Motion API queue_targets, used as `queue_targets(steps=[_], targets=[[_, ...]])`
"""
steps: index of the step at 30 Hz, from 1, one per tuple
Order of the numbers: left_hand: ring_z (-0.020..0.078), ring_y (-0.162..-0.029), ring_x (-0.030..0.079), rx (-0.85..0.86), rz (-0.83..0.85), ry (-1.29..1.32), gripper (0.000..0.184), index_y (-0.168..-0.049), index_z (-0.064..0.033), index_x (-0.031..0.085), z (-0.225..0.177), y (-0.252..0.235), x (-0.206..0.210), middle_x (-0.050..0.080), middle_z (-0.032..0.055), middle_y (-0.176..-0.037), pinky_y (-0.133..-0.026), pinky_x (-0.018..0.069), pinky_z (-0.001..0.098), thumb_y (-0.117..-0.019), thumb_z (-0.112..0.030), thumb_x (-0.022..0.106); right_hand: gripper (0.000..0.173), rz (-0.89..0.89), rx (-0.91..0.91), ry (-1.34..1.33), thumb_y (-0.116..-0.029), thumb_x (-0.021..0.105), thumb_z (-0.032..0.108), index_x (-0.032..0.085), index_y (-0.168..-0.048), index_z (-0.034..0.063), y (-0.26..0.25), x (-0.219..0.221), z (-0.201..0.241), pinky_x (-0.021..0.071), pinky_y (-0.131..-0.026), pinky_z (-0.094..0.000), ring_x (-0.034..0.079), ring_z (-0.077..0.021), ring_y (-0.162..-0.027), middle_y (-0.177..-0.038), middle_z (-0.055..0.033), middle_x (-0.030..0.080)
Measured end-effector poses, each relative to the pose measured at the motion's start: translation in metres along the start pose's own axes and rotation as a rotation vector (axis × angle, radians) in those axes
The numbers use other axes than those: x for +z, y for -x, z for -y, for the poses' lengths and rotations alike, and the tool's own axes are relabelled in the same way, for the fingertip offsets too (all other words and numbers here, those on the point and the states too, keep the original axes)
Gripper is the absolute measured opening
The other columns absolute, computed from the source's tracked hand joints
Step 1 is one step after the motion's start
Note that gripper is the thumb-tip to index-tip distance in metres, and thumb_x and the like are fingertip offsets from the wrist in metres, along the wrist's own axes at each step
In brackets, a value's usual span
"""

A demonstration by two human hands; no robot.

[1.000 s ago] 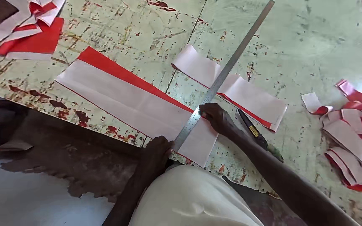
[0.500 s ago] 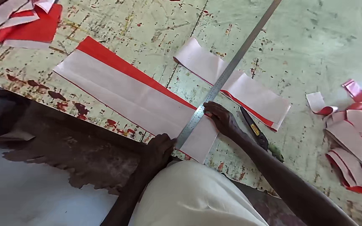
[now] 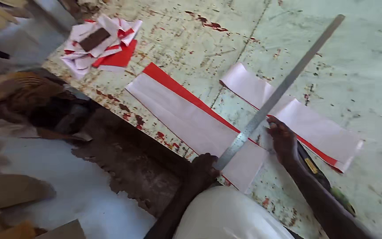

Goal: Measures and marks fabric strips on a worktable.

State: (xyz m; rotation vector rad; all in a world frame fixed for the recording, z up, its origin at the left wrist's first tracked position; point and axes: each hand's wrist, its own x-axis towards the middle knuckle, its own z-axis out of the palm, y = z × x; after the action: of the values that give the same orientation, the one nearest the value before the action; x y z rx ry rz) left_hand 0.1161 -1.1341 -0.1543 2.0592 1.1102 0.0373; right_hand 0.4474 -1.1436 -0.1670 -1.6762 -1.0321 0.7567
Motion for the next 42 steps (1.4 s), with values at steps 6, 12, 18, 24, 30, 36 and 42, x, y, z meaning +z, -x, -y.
queue_targets(steps=[6,12,18,24,30,36,42], targets=[[0.0319,-0.110,0.066,-0.237,0.187,-0.072,0.047,-0.125,-0.0075,0.064,-0.035,-0.021,-0.020,0.069,0.0139,-0.117,-0.097,0.0518,0.0536,-0.0909,-0.039,0.072,0.025,-0.220,0.328,-0.474,-0.1076,0.051,0.019,0.063,-0.128,0.0095,-0.005,0.028,0.036,0.0595,-0.086,-0.0458,0.065,-0.0207,-0.106,-0.119,-0.0068,0.063],[0.0335,-0.103,0.068,-0.179,0.208,0.084,0.036,-0.118,-0.0037,0.064,-0.034,-0.024,-0.016,0.069,0.0166,-0.109,-0.091,0.0546,0.0548,-0.0906,-0.026,0.071,0.020,-0.368,0.404,-0.504,-0.1065,0.053,0.017,0.064,-0.122,0.0110,-0.009,0.038,0.042,0.0538,-0.083,-0.0336,0.062,-0.0119,-0.093,-0.105,-0.0010,0.063],[0.0176,-0.073,0.059,-0.002,0.190,0.575,0.044,-0.128,-0.0034,0.064,-0.006,-0.017,-0.053,0.064,0.0085,-0.089,-0.073,0.0535,0.0379,-0.0910,-0.025,0.076,0.027,-0.334,0.470,-0.555,-0.1090,0.047,0.022,0.059,-0.130,0.0103,-0.021,0.056,0.072,0.0534,-0.083,-0.0371,0.062,-0.0149,-0.094,-0.108,-0.0050,0.062],[0.0193,-0.082,0.065,-0.030,0.019,0.536,0.037,-0.124,-0.0039,0.066,0.070,-0.010,-0.143,0.068,0.0103,-0.097,-0.080,0.0561,0.0408,-0.0951,-0.026,0.070,0.022,-0.210,0.343,-0.658,-0.1086,0.046,0.015,0.063,-0.118,0.0053,-0.067,0.141,0.126,0.0580,-0.076,-0.0330,0.066,-0.0137,-0.085,-0.103,-0.0046,0.067],[0.0188,-0.085,0.069,-0.172,-0.189,0.397,0.031,-0.119,-0.0112,0.071,0.178,-0.043,-0.234,0.072,0.0066,-0.098,-0.082,0.0582,0.0428,-0.0938,-0.029,0.075,0.024,-0.057,0.375,-0.630,-0.1067,0.053,0.019,0.064,-0.122,0.0035,-0.161,0.274,0.153,0.0580,-0.075,-0.0344,0.066,-0.0157,-0.086,-0.105,-0.0077,0.068],[0.0249,-0.096,0.066,-0.093,-0.362,0.138,0.034,-0.124,-0.0099,0.072,0.274,-0.085,-0.295,0.067,0.0111,-0.108,-0.088,0.0570,0.0478,-0.0964,-0.030,0.072,0.024,0.022,0.457,-0.618,-0.1055,0.055,0.018,0.063,-0.123,0.0031,-0.254,0.381,0.156,0.0591,-0.078,-0.0365,0.067,-0.0190,-0.091,-0.110,-0.0101,0.067],[0.0291,-0.114,0.060,0.052,-0.267,-0.025,0.040,-0.133,-0.0180,0.070,0.333,-0.097,-0.322,0.065,0.0110,-0.117,-0.101,0.0495,0.0506,-0.0949,-0.032,0.073,0.024,0.020,0.504,-0.561,-0.1046,0.056,0.019,0.064,-0.121,0.0038,-0.289,0.418,0.154,0.0593,-0.075,-0.0369,0.068,-0.0192,-0.085,-0.104,-0.0104,0.069]])
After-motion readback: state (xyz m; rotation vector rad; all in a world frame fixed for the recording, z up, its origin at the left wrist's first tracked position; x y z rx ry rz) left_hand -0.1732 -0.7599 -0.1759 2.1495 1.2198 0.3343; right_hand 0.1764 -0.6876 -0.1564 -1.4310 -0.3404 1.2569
